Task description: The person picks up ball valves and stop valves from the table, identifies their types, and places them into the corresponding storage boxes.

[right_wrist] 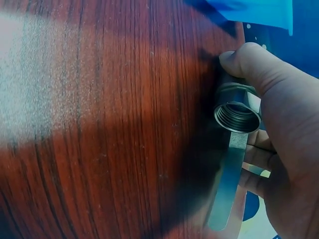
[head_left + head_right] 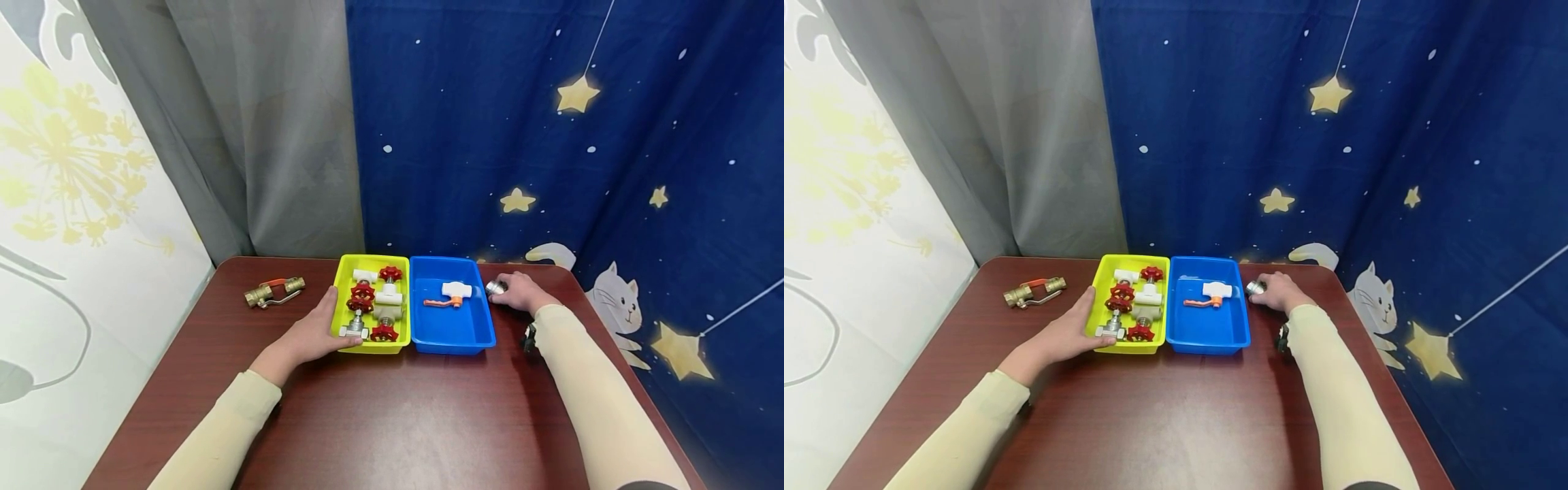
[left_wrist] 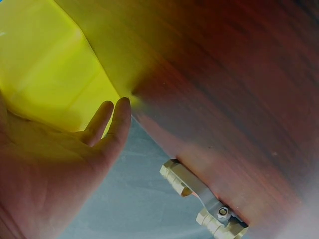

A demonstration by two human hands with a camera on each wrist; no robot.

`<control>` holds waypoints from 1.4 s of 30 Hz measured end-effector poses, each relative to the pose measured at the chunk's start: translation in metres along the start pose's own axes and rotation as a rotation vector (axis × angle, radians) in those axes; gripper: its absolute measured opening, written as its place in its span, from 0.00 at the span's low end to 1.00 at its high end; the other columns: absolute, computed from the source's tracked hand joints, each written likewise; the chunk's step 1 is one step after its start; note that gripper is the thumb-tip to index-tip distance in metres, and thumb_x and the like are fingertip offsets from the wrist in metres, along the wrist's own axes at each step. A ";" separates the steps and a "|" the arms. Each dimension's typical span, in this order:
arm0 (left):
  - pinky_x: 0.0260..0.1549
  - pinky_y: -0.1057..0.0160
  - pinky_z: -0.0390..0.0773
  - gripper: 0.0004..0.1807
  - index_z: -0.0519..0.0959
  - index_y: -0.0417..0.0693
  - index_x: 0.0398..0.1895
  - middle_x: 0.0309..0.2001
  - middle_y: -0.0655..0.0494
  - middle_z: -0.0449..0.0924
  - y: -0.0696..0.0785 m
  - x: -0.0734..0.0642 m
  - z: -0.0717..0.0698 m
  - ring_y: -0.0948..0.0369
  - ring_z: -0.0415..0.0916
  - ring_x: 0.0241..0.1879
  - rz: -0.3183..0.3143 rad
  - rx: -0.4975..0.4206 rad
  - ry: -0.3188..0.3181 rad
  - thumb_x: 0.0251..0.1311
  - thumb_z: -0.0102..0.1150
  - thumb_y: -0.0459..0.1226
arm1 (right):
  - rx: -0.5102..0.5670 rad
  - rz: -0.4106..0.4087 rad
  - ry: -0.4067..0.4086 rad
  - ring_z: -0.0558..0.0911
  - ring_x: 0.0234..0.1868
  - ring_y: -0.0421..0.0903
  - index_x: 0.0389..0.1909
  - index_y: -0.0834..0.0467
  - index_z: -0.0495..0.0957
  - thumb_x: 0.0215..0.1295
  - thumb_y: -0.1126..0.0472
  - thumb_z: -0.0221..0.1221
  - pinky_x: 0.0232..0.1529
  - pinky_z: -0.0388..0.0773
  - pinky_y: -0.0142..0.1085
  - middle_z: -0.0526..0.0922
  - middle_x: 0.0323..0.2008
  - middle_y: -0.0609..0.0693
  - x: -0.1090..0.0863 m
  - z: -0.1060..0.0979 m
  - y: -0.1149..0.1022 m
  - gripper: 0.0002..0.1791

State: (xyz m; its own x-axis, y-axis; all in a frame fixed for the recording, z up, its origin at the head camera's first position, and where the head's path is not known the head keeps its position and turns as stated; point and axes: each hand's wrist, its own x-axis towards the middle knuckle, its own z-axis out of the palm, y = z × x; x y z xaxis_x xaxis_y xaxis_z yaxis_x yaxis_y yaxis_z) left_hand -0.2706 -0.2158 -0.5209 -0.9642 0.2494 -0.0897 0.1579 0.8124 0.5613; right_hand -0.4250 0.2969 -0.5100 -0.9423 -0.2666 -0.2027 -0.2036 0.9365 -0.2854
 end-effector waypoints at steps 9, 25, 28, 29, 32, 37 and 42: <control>0.79 0.38 0.63 0.80 0.32 0.46 0.92 0.91 0.44 0.35 0.000 0.000 0.000 0.43 0.52 0.86 -0.002 -0.016 0.001 0.56 0.69 0.77 | -0.036 -0.028 0.040 0.74 0.60 0.66 0.71 0.65 0.77 0.73 0.45 0.70 0.64 0.76 0.65 0.77 0.60 0.71 -0.002 0.001 -0.004 0.36; 0.80 0.39 0.61 0.81 0.31 0.47 0.92 0.92 0.45 0.34 -0.001 0.001 0.000 0.44 0.50 0.87 -0.001 -0.012 -0.002 0.55 0.67 0.79 | -0.075 -0.085 0.130 0.72 0.64 0.69 0.67 0.61 0.81 0.69 0.48 0.73 0.67 0.74 0.67 0.75 0.66 0.72 -0.006 -0.008 -0.006 0.32; 0.80 0.39 0.62 0.81 0.31 0.47 0.92 0.92 0.45 0.33 -0.001 0.001 0.001 0.44 0.50 0.87 -0.001 -0.009 -0.003 0.55 0.67 0.79 | -0.069 -0.097 0.149 0.72 0.64 0.67 0.68 0.62 0.80 0.70 0.48 0.73 0.67 0.74 0.66 0.75 0.65 0.71 -0.007 -0.013 -0.007 0.32; 0.80 0.39 0.62 0.81 0.31 0.47 0.92 0.92 0.44 0.33 -0.001 0.001 0.001 0.44 0.50 0.87 -0.001 -0.008 -0.002 0.55 0.67 0.79 | -0.068 -0.105 0.158 0.72 0.62 0.67 0.68 0.62 0.80 0.70 0.49 0.73 0.66 0.75 0.65 0.76 0.63 0.70 -0.008 -0.015 -0.008 0.33; 0.80 0.39 0.62 0.81 0.31 0.47 0.92 0.92 0.44 0.34 -0.002 0.001 0.001 0.44 0.50 0.87 -0.002 -0.006 -0.001 0.55 0.67 0.79 | -0.065 -0.125 0.182 0.73 0.57 0.65 0.68 0.62 0.80 0.69 0.49 0.73 0.60 0.76 0.63 0.76 0.57 0.68 -0.010 -0.021 -0.009 0.32; 0.80 0.39 0.62 0.81 0.30 0.47 0.92 0.92 0.45 0.34 -0.003 0.002 0.001 0.44 0.50 0.87 -0.001 -0.005 -0.002 0.55 0.67 0.79 | -0.052 -0.153 0.210 0.74 0.53 0.63 0.66 0.61 0.81 0.69 0.50 0.74 0.55 0.76 0.60 0.76 0.53 0.66 -0.015 -0.032 -0.017 0.30; 0.80 0.39 0.62 0.81 0.31 0.47 0.92 0.92 0.45 0.34 -0.003 0.002 0.002 0.44 0.50 0.87 0.003 -0.008 0.002 0.54 0.67 0.79 | -0.068 -0.169 0.222 0.73 0.55 0.62 0.66 0.59 0.82 0.69 0.49 0.75 0.55 0.76 0.59 0.76 0.54 0.64 -0.018 -0.038 -0.026 0.30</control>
State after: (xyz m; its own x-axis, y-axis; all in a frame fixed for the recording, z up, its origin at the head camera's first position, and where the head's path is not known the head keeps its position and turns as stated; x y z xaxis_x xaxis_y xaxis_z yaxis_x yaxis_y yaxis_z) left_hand -0.2728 -0.2168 -0.5243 -0.9642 0.2508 -0.0859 0.1594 0.8072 0.5683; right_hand -0.4123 0.2858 -0.4629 -0.9272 -0.3707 0.0541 -0.3727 0.8983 -0.2328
